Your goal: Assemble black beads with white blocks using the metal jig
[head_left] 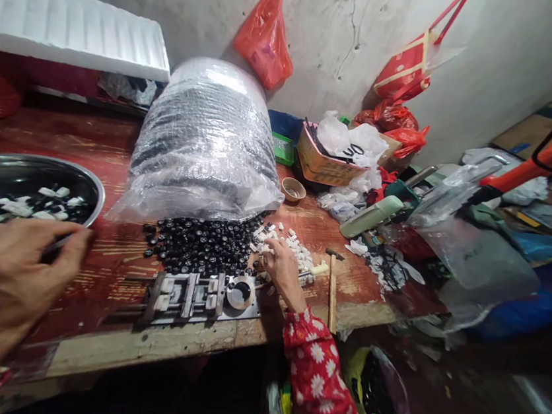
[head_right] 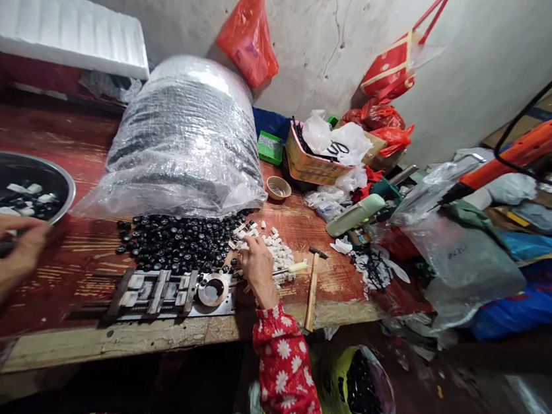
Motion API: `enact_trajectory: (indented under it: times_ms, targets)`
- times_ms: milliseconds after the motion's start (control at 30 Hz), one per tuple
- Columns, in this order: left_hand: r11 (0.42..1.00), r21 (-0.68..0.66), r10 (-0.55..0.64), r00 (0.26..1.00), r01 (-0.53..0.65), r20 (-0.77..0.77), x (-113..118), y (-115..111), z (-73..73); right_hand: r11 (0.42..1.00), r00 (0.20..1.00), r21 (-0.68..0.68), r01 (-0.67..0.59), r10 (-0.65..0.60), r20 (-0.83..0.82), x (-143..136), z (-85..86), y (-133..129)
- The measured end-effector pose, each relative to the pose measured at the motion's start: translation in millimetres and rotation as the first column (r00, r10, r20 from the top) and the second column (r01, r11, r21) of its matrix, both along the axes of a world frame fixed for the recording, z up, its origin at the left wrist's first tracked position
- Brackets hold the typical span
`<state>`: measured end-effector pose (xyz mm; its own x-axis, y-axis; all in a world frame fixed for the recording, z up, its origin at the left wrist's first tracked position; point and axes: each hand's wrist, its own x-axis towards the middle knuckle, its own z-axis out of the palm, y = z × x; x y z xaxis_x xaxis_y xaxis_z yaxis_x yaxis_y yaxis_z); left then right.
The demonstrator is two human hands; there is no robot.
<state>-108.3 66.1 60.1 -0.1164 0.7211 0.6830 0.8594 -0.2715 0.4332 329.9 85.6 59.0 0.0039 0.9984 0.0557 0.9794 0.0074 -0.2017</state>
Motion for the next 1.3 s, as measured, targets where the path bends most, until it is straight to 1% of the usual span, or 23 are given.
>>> enact_trajectory:
  times_ms: [33, 67, 100, 167, 233, 300, 400, 567, 667, 767, 900, 1067, 1200, 1300]
  targets:
    - [0.997, 0.015, -0.074, 0.996, 0.074, -0.053, 16, -3, 1.0, 1.000, 1.000, -0.005, -0.008, 0.008, 0.013, -2, 0.1, 5]
    - [0.984, 0.002, -0.178, 0.981, 0.179, -0.071, 31, -5, 0.8, 1.000, 0.999, -0.013, -0.020, 0.021, 0.027, -4, 0.3, 9]
    - [0.967, -0.039, -0.255, 0.965, 0.253, -0.070, 44, -6, -0.3, 0.999, 0.998, -0.024, -0.036, 0.037, 0.041, -6, 0.5, 13]
    - [0.925, -0.157, -0.354, 0.935, 0.345, -0.027, 65, -8, -4.8, 0.997, 0.995, -0.046, -0.066, 0.070, 0.070, -12, 1.0, 20]
    - [0.890, -0.247, -0.391, 0.920, 0.382, 0.013, 76, -8, -9.9, 0.995, 0.991, -0.062, -0.083, 0.088, 0.096, -17, 1.3, 23]
    - [0.874, -0.287, -0.400, 0.916, 0.393, 0.033, 79, -7, -13.8, 0.994, 0.989, -0.067, -0.084, 0.091, 0.115, -21, 1.0, 24]
    - [0.864, -0.303, -0.408, 0.912, 0.403, 0.050, 80, -7, -17.0, 0.996, 0.988, -0.054, -0.074, 0.081, 0.128, -24, -0.7, 22]
    - [0.849, -0.317, -0.418, 0.904, 0.422, 0.083, 84, -7, -16.3, 0.997, 0.990, -0.031, -0.074, 0.077, 0.116, -23, -2.8, 20]
    - [0.855, -0.287, -0.414, 0.902, 0.431, 0.122, 88, -10, -14.1, 0.998, 0.993, -0.012, -0.056, 0.057, 0.100, -21, -3.6, 20]
    - [0.863, -0.239, -0.419, 0.895, 0.445, 0.152, 91, -13, -15.0, 0.999, 0.996, 0.000, -0.046, 0.046, 0.081, -18, -4.6, 20]
    - [0.861, -0.205, -0.443, 0.884, 0.466, 0.148, 95, -15, -18.5, 0.997, 0.996, -0.012, -0.076, 0.077, 0.054, -16, -4.7, 18]
    - [0.854, -0.178, -0.473, 0.872, 0.489, 0.126, 103, -19, -18.3, 0.993, 0.993, -0.032, -0.115, 0.116, 0.030, -17, -5.0, 13]
    - [0.848, -0.181, -0.482, 0.867, 0.498, 0.128, 107, -20, -19.1, 0.986, 0.986, -0.033, -0.164, 0.164, -0.001, -17, -9.6, 10]
    - [0.855, -0.165, -0.473, 0.870, 0.491, 0.136, 110, -21, -18.5, 0.986, 0.986, -0.022, -0.165, 0.165, -0.020, -17, -13.2, 10]
